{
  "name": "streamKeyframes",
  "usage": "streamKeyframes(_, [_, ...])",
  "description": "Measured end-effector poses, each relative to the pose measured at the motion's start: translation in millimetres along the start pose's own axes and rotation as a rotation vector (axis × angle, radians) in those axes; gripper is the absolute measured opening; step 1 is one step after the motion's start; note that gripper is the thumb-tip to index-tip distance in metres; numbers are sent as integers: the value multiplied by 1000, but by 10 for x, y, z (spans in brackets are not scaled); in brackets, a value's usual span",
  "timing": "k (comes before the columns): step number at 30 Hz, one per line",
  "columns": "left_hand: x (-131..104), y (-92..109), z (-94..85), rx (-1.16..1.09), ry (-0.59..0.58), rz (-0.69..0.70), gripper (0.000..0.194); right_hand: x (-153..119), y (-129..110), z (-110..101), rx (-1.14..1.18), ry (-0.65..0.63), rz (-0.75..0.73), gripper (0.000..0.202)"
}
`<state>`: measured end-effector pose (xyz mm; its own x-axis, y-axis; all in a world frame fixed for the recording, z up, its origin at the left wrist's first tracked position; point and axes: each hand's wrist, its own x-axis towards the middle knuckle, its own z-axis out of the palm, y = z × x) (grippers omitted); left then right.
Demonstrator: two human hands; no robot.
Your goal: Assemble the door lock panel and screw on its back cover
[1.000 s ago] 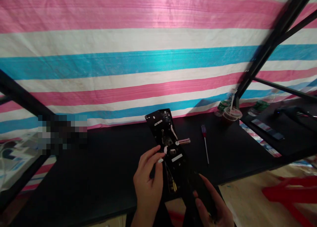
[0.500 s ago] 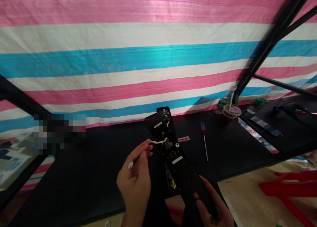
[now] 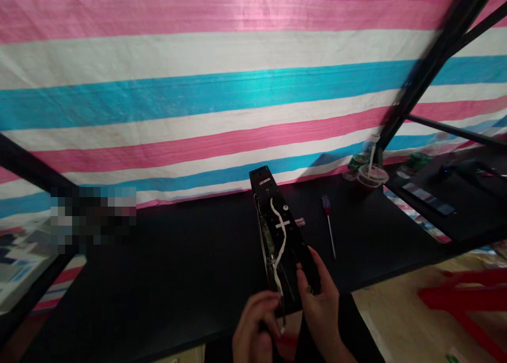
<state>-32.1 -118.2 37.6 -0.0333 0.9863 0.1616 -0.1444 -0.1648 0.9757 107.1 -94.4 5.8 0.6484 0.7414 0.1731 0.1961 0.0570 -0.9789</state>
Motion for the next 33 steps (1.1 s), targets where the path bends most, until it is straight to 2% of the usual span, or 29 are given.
streamKeyframes(2, [235, -169, -33, 154, 171, -57, 42, -48, 82, 43, -23, 1, -42, 49])
streamKeyframes(4, [508, -334, -5, 251, 224, -110, 47, -105, 159, 71, -73, 19, -97, 47])
streamKeyframes(6, [729, -467, 82, 275, 121, -168, 53, -163, 223, 90, -136, 49, -157, 45])
streamKeyframes(8, [858, -552, 196, 269, 10, -143, 60, -218, 275, 107, -185, 67, -202, 44])
streamKeyframes(10, [904, -591, 295, 255, -28, -119, 67, -265, 321, 122, -222, 63, -236, 45])
streamKeyframes(14, [895, -597, 371, 245, -1, -134, 74, -313, 404, 129, -302, 4, -311, 48])
streamKeyframes(19, [909, -566, 354, 252, -27, -181, 78, -324, 429, 92, -351, -120, -383, 59])
streamKeyframes(25, [954, -582, 332, 280, -35, -91, 74, -351, 406, 40, -464, -264, -383, 70])
streamKeyframes(30, [1050, -662, 283, 256, -19, -29, 79, -335, 430, -15, -518, -307, -384, 74])
streamKeyframes(33, [1111, -697, 292, 222, -2, -69, 80, -317, 462, -51, -537, -326, -412, 77])
